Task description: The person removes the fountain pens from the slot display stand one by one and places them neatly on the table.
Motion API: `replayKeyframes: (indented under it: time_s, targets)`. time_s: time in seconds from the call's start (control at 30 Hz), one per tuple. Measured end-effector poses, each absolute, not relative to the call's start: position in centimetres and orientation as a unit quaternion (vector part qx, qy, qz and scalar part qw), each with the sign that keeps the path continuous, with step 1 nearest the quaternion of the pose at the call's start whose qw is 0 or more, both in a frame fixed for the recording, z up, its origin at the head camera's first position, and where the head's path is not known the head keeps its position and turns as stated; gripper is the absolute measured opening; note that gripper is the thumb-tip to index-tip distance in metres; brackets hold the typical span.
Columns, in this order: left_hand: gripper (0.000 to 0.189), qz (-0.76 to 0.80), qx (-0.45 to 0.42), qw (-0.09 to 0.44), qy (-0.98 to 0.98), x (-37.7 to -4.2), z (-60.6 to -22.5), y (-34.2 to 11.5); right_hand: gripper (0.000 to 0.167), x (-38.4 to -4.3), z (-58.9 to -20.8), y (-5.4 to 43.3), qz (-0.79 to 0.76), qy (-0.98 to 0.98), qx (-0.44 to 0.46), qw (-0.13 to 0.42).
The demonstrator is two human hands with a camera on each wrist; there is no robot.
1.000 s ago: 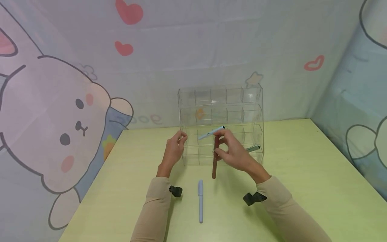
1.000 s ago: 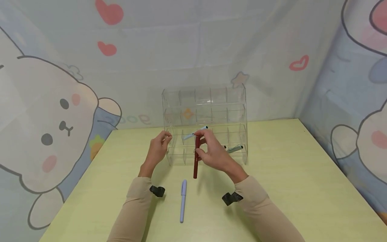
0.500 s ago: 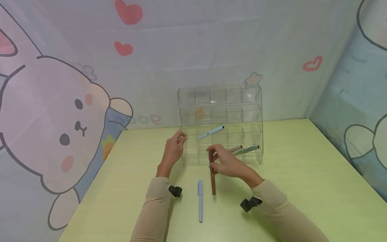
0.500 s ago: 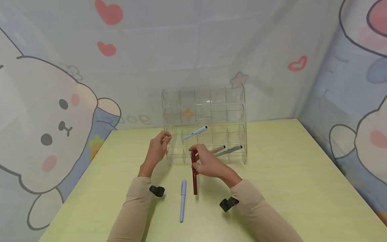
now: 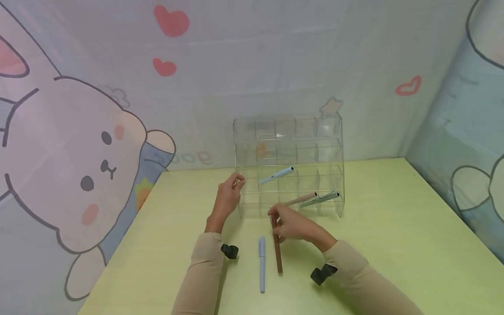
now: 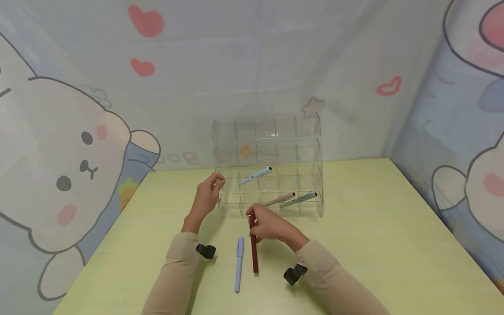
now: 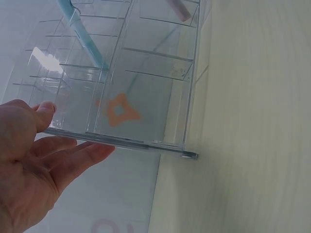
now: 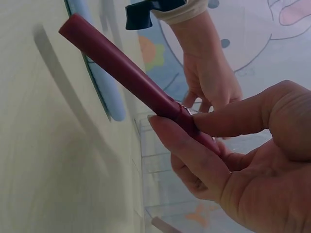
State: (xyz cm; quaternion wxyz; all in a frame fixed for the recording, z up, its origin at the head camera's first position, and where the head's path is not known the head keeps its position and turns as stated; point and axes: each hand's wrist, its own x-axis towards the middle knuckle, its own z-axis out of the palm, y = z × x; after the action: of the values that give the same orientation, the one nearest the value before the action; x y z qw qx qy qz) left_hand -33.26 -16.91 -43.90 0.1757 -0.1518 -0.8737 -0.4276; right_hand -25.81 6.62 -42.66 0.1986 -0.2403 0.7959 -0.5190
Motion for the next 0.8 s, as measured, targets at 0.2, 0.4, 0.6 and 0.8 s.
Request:
replayKeyframes:
  time_s: [0.2,0.4,0.6,0.8]
  targets:
    - [0.012,-0.431,-0.152,0.183,-0.871,-33.2,-43.8,-16.9,0.043,-25.3,-43.5,5.7,-0.502,0.804,-0.218,0.235]
    - [0.011,-0.434,-0.153,0.183,-0.869,-33.3,-43.7,-17.0,0.041,-24.9,-43.7,5.2,-0.475,0.819,-0.209,0.245]
    - [0.013,-0.432,-0.156,0.184,-0.869,-33.5,-43.9,-16.8,0.036,-24.9,-44.1,5.4,-0.379,0.87,-0.259,0.182]
    - [0.013,-0.423,-0.15,0.186,-0.874,-33.3,-43.9,-16.8,0.034,-24.9,-44.8,5.4,-0.36,0.875,-0.272,0.173]
